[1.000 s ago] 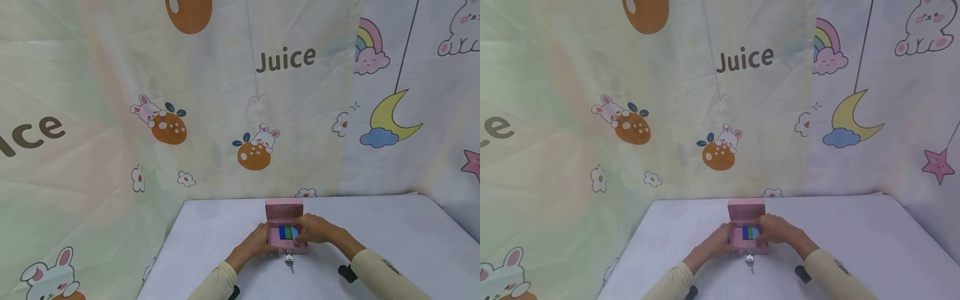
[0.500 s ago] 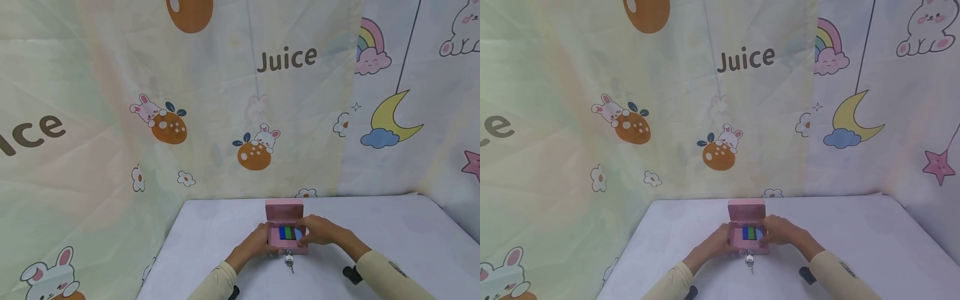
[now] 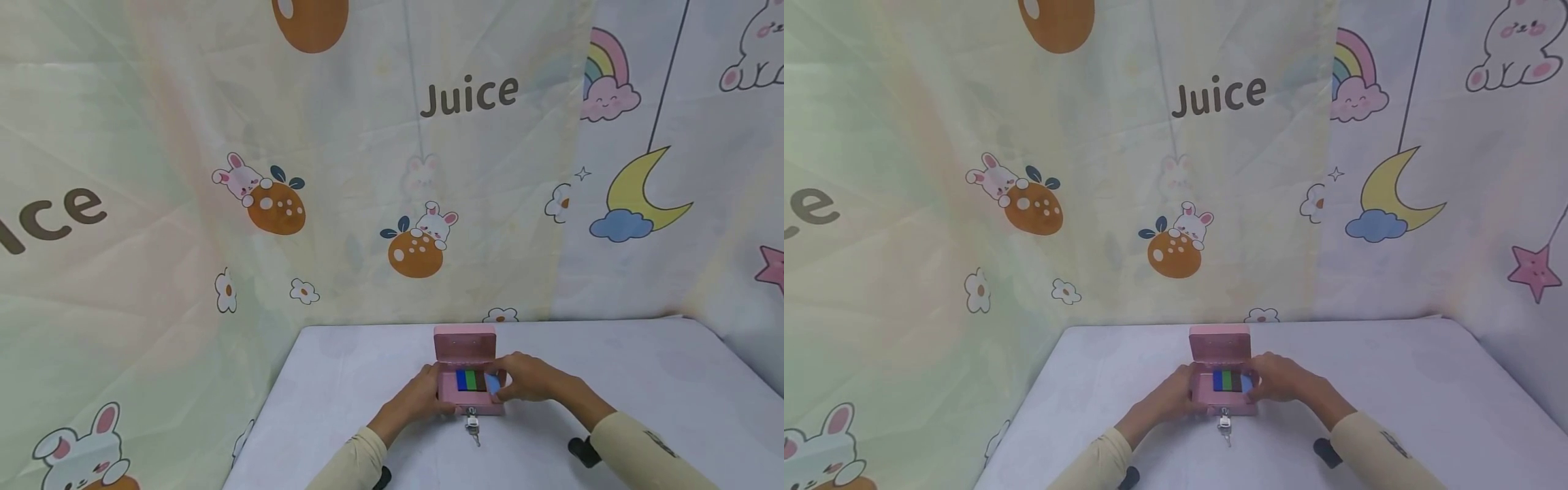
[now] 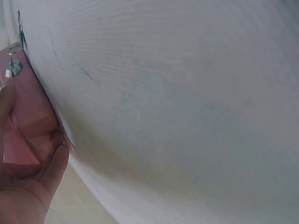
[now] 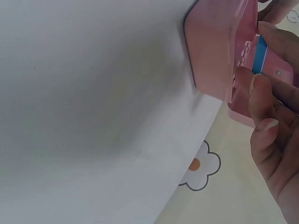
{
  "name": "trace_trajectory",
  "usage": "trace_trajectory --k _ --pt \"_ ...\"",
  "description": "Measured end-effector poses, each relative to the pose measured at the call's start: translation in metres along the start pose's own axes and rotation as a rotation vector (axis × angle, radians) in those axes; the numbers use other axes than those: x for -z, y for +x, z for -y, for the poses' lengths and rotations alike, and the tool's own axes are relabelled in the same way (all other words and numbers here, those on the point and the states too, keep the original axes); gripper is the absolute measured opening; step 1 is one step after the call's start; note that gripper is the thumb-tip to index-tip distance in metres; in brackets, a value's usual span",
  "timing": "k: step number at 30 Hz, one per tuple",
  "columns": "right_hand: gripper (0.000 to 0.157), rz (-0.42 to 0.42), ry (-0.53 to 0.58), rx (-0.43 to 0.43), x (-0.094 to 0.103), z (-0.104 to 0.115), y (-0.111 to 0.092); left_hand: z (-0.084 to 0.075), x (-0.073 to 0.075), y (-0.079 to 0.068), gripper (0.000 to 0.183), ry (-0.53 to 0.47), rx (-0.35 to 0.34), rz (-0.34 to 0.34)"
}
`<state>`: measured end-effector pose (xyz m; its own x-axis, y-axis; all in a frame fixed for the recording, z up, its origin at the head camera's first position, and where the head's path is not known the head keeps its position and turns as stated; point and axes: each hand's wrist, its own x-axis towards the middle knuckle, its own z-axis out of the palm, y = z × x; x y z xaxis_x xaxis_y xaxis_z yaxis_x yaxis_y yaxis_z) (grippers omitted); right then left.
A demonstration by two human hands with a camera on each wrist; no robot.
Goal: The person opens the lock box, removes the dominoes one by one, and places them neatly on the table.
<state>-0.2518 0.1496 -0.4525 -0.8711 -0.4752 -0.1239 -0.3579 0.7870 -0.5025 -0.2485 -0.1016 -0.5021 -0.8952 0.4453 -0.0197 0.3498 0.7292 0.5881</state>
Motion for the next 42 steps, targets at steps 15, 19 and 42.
trace_trajectory --k 15,19,42 --pt "0.049 0.003 0.03 -0.082 -0.001 -0.017 -0.003 0.001 -0.003 0.001 0.087 0.028 -0.03 -0.006" --pt "0.049 0.013 0.042 -0.091 -0.002 -0.02 -0.002 0.002 -0.003 0.001 0.086 0.032 -0.031 -0.005" --pt "0.044 0.022 0.056 -0.101 -0.006 -0.042 -0.007 0.004 -0.004 0.004 0.09 0.045 -0.023 -0.001"
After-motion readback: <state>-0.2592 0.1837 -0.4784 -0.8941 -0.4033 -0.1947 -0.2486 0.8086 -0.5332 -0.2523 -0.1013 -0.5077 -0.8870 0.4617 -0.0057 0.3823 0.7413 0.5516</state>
